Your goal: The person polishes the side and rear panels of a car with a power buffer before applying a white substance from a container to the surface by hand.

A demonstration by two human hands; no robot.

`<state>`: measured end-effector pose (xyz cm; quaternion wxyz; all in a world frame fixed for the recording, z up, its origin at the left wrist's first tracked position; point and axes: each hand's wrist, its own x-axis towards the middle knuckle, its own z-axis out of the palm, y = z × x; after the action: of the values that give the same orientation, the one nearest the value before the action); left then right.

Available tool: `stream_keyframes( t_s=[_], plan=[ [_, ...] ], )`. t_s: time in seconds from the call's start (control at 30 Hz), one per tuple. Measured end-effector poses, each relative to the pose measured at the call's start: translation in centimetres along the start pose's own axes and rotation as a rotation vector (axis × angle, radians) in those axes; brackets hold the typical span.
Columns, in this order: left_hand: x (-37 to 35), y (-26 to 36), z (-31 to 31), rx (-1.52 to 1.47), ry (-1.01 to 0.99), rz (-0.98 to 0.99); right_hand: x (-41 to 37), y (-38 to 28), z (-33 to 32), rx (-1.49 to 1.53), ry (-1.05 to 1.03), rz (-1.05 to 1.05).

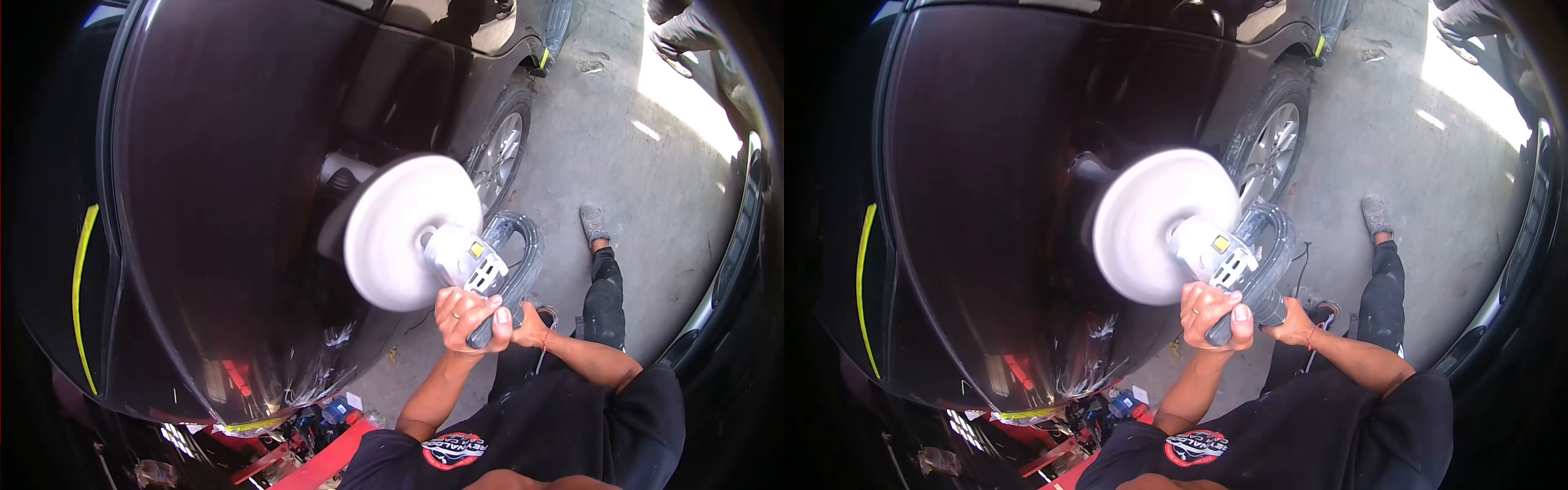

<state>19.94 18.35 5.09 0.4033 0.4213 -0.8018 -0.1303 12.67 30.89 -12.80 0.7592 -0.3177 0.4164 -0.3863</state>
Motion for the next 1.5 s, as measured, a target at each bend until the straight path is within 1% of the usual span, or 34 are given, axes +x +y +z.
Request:
stream_keyframes(
  t_s=[0.07, 0.13, 0.17, 0.23, 0.27, 0.3, 0.37, 0.4, 0.43, 0.5, 0.63, 0.7, 0.77, 0.83, 0.9, 0.97, 1.03, 1.07, 1.1, 1.17, 1.2, 1.23, 1.27, 1.3, 1.33, 1.4, 1.43, 1.47, 1.5],
  plan=[
    [-4.1, 0.0, -3.6, 0.022, 0.031, -0.006, -0.9, 2.8, 3.1, -0.03, -0.027, -0.003],
    [-8.4, 0.0, -7.6, 0.049, 0.015, 0.003, -2.0, 5.8, 6.5, -0.103, -0.094, 0.006],
    [-9.5, -0.1, -8.4, 0.071, 0.028, 0.01, -2.0, 6.7, 7.2, -0.107, -0.117, -0.007],
    [-13.4, -0.1, -11.5, 0.069, 0.035, 0.001, -3.8, 9.0, 10.8, -0.118, -0.103, -0.025],
    [-15.0, 0.1, -12.9, 0.086, 0.043, -0.005, -4.6, 9.6, 12.3, -0.092, -0.135, 0.042],
    [-16.3, 0.4, -14.3, 0.084, 0.062, 0.002, -5.2, 11.8, 13.7, -0.159, -0.159, -0.011],
    [-18.9, 1.3, -17.2, 0.135, 0.073, -0.019, -6.9, 12.8, 16.1, -0.156, -0.214, 0.024],
    [-19.6, 1.5, -17.6, 0.15, 0.09, -0.046, -6.9, 13.1, 15.9, -0.199, -0.246, 0.033],
    [-21.2, 1.9, -19.2, 0.146, 0.1, -0.041, -7.5, 12.6, 17.2, -0.226, -0.272, 0.019],
    [-23.1, 2.8, -21.1, 0.242, 0.154, -0.086, -8.1, 12.8, 18.1, -0.286, -0.365, 0.067],
    [-23.2, 4.4, -22.4, 0.327, 0.169, -0.128, -8.4, 10.8, 18.7, -0.276, -0.461, 0.097],
    [-21.9, 4.2, -22.2, 0.317, 0.191, -0.107, -8.4, 9.8, 18.2, -0.301, -0.435, 0.089],
    [-19.7, 3.1, -21.1, 0.276, 0.197, -0.083, -8.3, 7.5, 17.0, -0.354, -0.246, 0.082],
    [-16.8, 1.4, -19.2, 0.076, 0.208, 0.002, -7.5, 6.0, 15.3, -0.358, -0.071, 0.028],
    [-12.9, 0.5, -16.3, -0.04, 0.217, 0.061, -6.3, 4.9, 13.7, -0.248, 0.056, -0.019],
    [-8.1, -0.2, -13.2, -0.127, 0.18, 0.057, -5.2, 2.2, 12.2, -0.166, 0.169, -0.048],
    [-4.3, -0.6, -10.0, -0.205, 0.182, 0.056, -4.1, -1.2, 11.0, -0.183, 0.2, 0.004],
    [-3.1, -0.9, -8.9, -0.205, 0.165, 0.046, -3.7, -1.8, 10.4, -0.169, 0.191, 0.069],
    [-2.6, -0.9, -8.2, -0.207, 0.144, 0.029, -3.5, -1.4, 9.8, -0.174, 0.181, 0.074],
    [-2.5, -0.4, -8.0, -0.184, 0.147, 0.043, -2.7, -1.2, 8.9, -0.116, 0.126, -0.07],
    [-3.1, -0.2, -8.5, -0.144, 0.164, 0.033, -3.0, -1.0, 8.8, -0.182, 0.113, -0.089],
    [-4.1, 0.3, -9.5, -0.099, 0.181, 0.019, -3.1, -0.8, 8.7, -0.153, 0.062, 0.006],
    [-6.0, 1.5, -12.4, -0.053, 0.234, 0.002, -3.7, -1.6, 10.0, -0.188, -0.003, 0.005],
    [-7.1, 1.8, -14.2, -0.007, 0.239, 0.013, -4.2, -2.4, 10.9, -0.222, -0.057, 0.003],
    [-8.5, 2.3, -15.8, 0.025, 0.253, 0.006, -4.3, -0.6, 11.5, -0.27, -0.094, 0.01],
    [-11.5, 3.1, -19.0, 0.074, 0.301, -0.002, -5.2, 0.0, 13.0, -0.385, -0.163, -0.009],
    [-13.0, 3.2, -20.1, 0.093, 0.351, -0.008, -5.7, 0.4, 13.7, -0.449, -0.195, -0.004],
    [-14.4, 3.7, -21.1, 0.116, 0.38, -0.038, -6.4, -0.6, 14.8, -0.467, -0.197, 0.037],
    [-15.5, 4.2, -21.9, 0.136, 0.413, -0.067, -7.3, -0.2, 15.2, -0.484, -0.198, 0.044]
  ],
)
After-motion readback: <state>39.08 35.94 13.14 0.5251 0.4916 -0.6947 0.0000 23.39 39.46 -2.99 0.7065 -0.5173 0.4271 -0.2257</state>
